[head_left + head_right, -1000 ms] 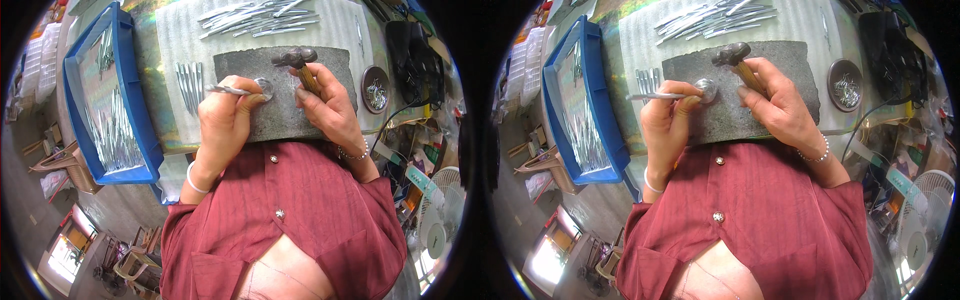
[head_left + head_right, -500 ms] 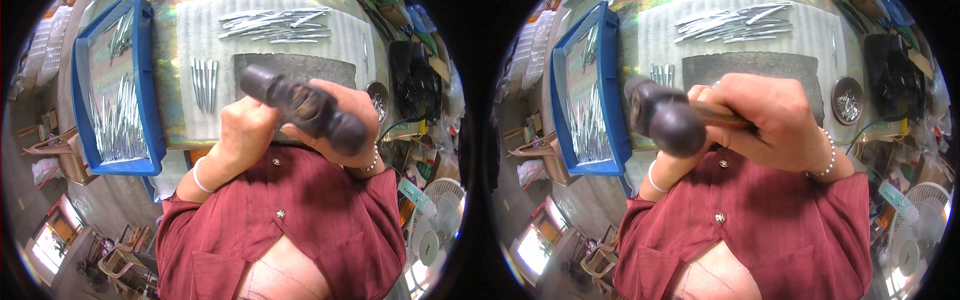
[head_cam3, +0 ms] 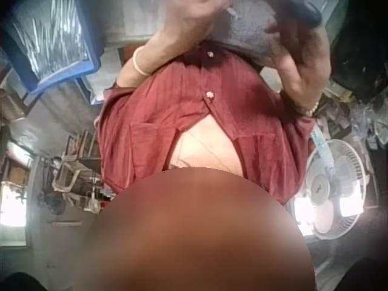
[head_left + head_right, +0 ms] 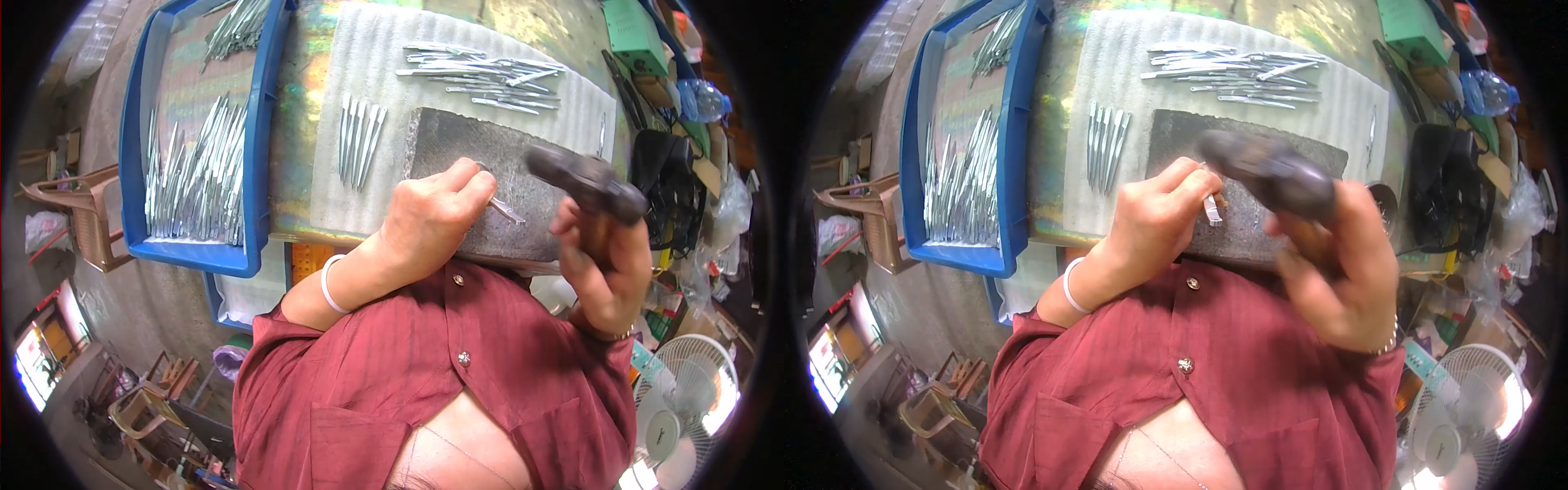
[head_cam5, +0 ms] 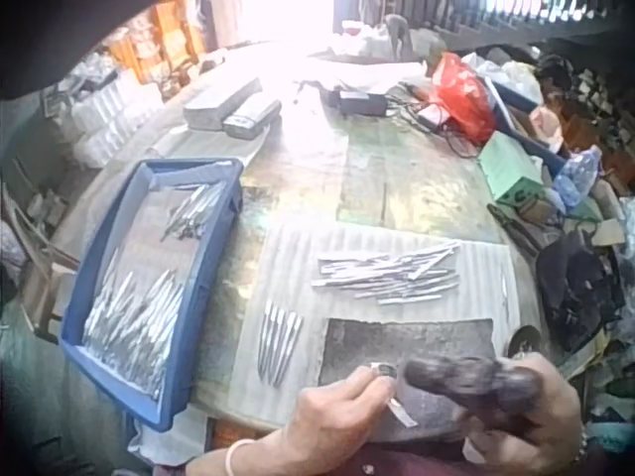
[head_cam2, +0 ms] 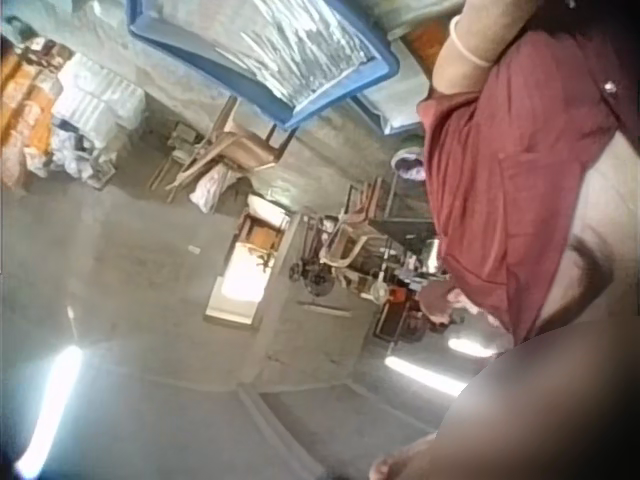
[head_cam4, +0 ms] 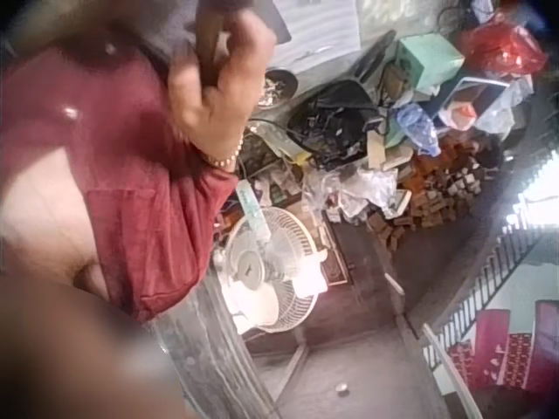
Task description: Hammering and assembling small metal components at a workbench.
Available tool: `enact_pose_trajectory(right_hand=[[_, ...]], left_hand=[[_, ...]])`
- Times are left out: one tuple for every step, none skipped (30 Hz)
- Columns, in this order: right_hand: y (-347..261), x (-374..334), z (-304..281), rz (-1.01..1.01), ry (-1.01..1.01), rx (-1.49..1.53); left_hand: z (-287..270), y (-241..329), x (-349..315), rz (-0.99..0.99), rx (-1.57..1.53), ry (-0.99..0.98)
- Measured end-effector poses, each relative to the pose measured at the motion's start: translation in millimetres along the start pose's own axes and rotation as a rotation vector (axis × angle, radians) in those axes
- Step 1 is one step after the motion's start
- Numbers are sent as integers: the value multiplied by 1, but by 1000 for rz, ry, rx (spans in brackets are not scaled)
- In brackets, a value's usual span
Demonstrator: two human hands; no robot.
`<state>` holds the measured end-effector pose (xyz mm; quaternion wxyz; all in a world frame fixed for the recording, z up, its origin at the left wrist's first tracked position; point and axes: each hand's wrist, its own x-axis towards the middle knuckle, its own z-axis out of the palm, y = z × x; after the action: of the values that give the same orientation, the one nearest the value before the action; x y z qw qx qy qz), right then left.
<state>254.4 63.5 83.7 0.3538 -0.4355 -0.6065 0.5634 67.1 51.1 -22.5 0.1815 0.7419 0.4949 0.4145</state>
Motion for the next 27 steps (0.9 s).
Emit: enact_pose_trajectory(right_hand=[[-4,-9,-6,-2,-13,-9],[-8,-18,-13,-11,-23,-29],[-9,-23,-19,-21,-37,-43],[-8,-25,-24,-23,-52,-47],[-6,-26,-28,-121,-117,-192],[-5,-27,-30,-219,-173,-333],[-6,-29,-31,-221,-177,-334],[-8,-30,-31,-258,-159,-429],[-9,-31,-31,-292,-138,-525],[-16,-28,-28,-320,-172,-575],[-19,-27,-26,-322,-170,-576],[-22,-27,-24,-282,-190,-674],[-25,-26,-21,-240,-210,-772],[-28,-19,-18,-220,-257,-765],[-26,-22,-19,-222,-256,-768],[-21,-25,-20,-274,-223,-768],[-16,-28,-21,-327,-191,-767],[-14,-32,-21,-329,-162,-735],[-15,-30,-20,-327,-158,-736],[-17,-26,-17,-319,-186,-760],[-19,-23,-16,-310,-212,-786],[-23,-30,-18,-307,-206,-789],[-28,-44,-23,-111,-168,-914],[-28,-54,-30,72,-144,-1023],[-29,-62,-41,73,-144,-1028],[-28,-69,-55,-307,-18,-605],[-27,-78,-63,-660,113,-156]], left_hand=[[0,-1,0,13,-48,-18],[-1,0,1,20,-40,-17],[0,0,0,10,-35,-3],[0,-1,0,10,-29,-3],[0,0,0,12,-24,-4],[0,-1,0,9,-22,2],[0,-1,0,10,-24,-2],[0,-1,0,13,-26,-6],[0,-1,0,15,-27,-4],[1,-1,-1,11,-28,2],[1,-1,-1,8,-28,7],[1,-1,0,11,-35,4],[1,-2,0,3,-50,4],[2,-3,1,-5,-66,3],[2,-2,1,-3,-66,5],[2,-2,0,-3,-65,8],[2,-1,0,-4,-63,10],[1,-1,0,-1,-66,8],[1,-1,1,4,-61,10],[1,0,1,9,-56,13],[1,0,2,13,-60,10],[0,1,2,-14,-76,0],[0,2,4,-41,-92,-11],[0,1,2,-47,-79,-3],[-1,0,1,-39,-71,-12],[-3,-1,0,-30,-63,-20],[-2,2,-1,-27,-69,-26]])
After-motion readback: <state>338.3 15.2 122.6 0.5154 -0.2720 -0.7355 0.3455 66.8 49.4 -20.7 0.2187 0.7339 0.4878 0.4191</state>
